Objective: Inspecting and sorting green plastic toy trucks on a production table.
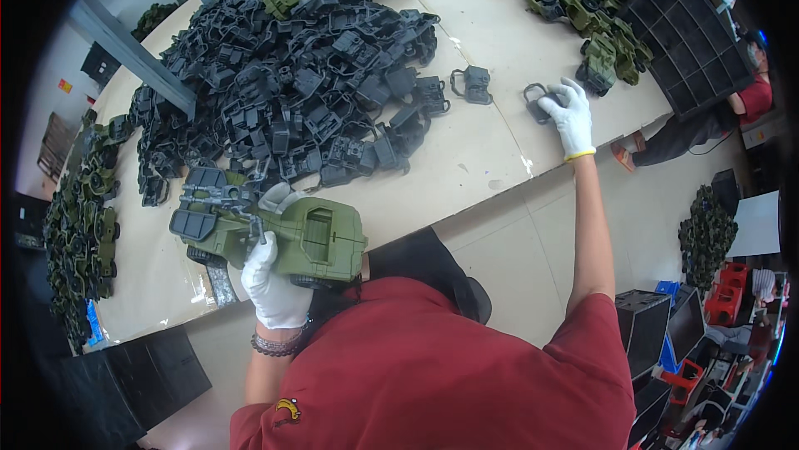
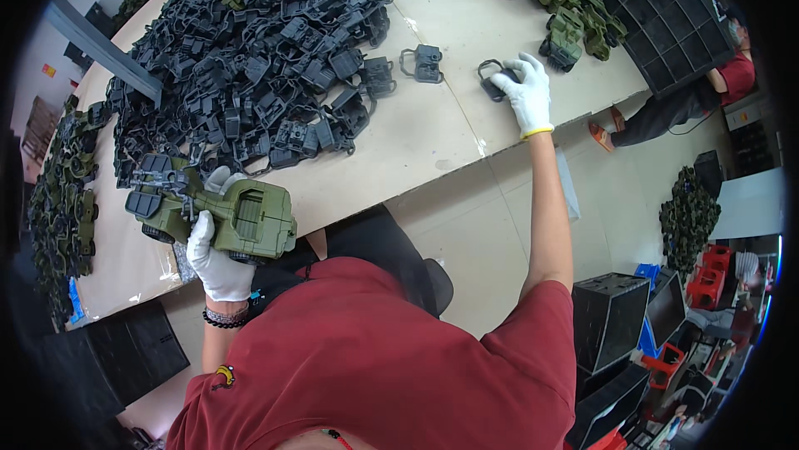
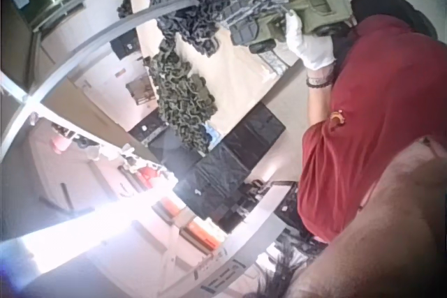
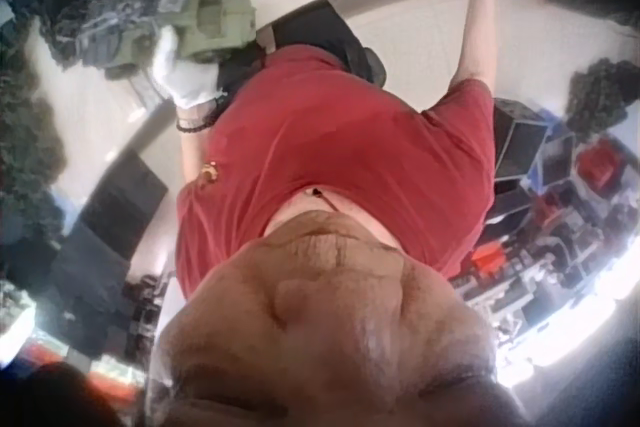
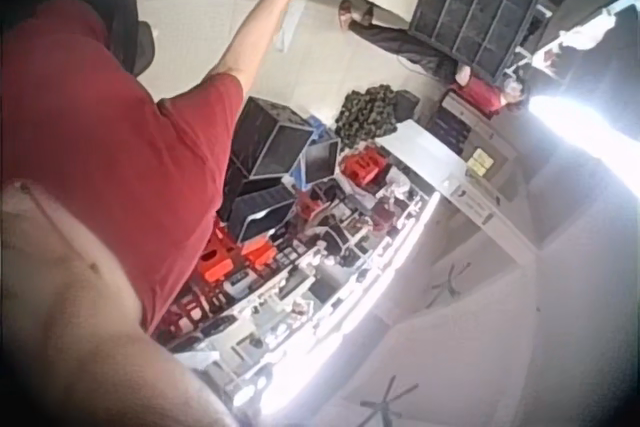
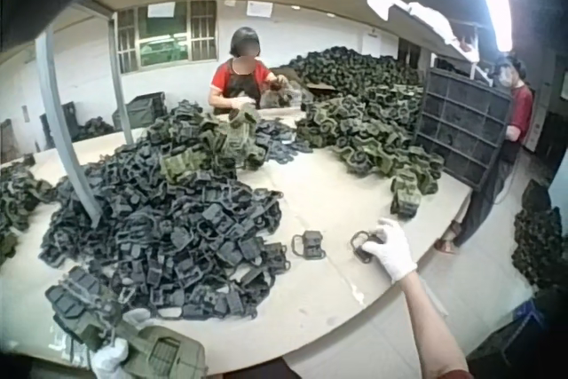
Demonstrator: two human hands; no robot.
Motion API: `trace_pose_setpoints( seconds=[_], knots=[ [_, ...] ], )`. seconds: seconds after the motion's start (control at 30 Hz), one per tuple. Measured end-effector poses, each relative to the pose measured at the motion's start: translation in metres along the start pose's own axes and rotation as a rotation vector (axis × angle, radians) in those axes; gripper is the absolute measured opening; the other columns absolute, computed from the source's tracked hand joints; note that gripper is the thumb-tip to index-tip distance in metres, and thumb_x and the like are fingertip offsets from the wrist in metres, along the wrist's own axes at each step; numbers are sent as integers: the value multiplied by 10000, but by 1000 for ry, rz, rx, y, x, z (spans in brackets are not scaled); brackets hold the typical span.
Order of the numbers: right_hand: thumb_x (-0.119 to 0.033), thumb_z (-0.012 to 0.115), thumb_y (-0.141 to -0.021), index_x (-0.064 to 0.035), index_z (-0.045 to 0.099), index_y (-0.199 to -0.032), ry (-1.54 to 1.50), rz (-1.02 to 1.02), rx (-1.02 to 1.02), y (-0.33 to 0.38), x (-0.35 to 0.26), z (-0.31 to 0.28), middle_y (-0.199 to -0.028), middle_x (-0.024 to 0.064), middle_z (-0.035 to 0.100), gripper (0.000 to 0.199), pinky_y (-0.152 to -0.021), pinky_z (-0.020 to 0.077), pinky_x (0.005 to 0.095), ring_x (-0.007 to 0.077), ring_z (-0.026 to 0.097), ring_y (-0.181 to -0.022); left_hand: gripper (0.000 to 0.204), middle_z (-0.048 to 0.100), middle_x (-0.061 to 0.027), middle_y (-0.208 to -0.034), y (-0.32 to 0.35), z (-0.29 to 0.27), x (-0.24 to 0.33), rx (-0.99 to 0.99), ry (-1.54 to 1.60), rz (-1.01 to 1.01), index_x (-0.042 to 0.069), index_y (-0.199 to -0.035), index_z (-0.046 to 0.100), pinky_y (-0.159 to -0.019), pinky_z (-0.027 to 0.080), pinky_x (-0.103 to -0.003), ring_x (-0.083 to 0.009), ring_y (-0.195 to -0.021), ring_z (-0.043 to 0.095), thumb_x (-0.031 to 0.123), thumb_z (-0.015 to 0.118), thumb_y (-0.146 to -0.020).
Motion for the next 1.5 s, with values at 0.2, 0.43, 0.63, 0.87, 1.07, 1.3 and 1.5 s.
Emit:
trace_pose_setpoints(
  seconds=[0.2, 0.43, 0.63, 0.87, 1.07, 1.3, 1.5],
  knots=[
    [-311, 782, -780, -65, 678, -1073, 204, -169, -346, -3, -41, 19, -1206, 197, 631, 397, -953, 483, 459, 395, 600, -1092, 478, 579, -157, -1365, -16, 11, 0, -17, -22, 3, 23, -1422, 456, -1039, 488, -452, -288, -1232, 590, 251, 520, -1007],
    [-234, 706, -816, -92, 669, -1064, 466, -138, -200, 13, -54, 26, -1201, 207, 612, 289, -925, 495, 491, 419, 600, -1046, 379, 663, -70, -1188, -38, -3, 4, -22, -171, -5, 80, -1306, 566, -804, 603, -371, -196, -1046, 689, 300, 623, -1003],
    [-79, 712, -803, -16, 572, -1173, -686, -300, -218, 78, -220, 5, -1373, 137, 581, 401, -991, 488, 332, 200, 610, -1131, 450, 616, -73, -1307, -33, -6, -6, -42, -225, 38, 31, -1369, 531, -1009, 517, -393, -193, -1166, 620, 339, 549, -1041],
    [-236, 749, -783, -14, 540, -1365, -689, -746, -487, 141, -314, 33, -1394, 193, 563, 657, -1043, 458, 430, 385, 562, -1246, 440, 615, -63, -1278, -25, -7, -14, -65, -239, 69, 50, -1351, 530, -988, 526, -385, -182, -1136, 622, 322, 610, -1015],
    [-237, 755, -789, 1, 538, -1359, -783, -774, -476, 150, -312, 40, -1397, 221, 542, 655, -1017, 467, 446, 418, 560, -1218, 293, 646, -45, -1223, -20, -14, -17, -42, -228, 54, 74, -1278, 631, -967, 477, -302, -135, -1077, 602, 189, 639, -1009],
    [-291, 744, -849, -14, 518, -1376, -751, -720, -468, 158, -305, 35, -1394, 246, 540, 636, -1006, 476, 452, 420, 571, -1209, 373, 674, -70, -1209, -7, -14, -20, 51, -624, 246, 164, -1193, 722, -994, 481, -409, -271, -1087, 654, 20, 703, -849],
    [-451, 739, -859, 6, 562, -1375, -829, -676, -416, 157, -292, 35, -1404, 270, 524, 712, -1033, 462, 438, 380, 557, -1271, 367, 687, -91, -1147, -10, -11, -16, -36, -755, 307, 125, -1196, 713, -895, 535, -381, -276, -1035, 668, -12, 682, -856]
  ],
)
Point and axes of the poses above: each hand's wrist, its own y-axis away from the middle knuckle, its own z-axis out of the palm, x = y × z, the point moved 5 cm from there along -y, towards the middle knuckle
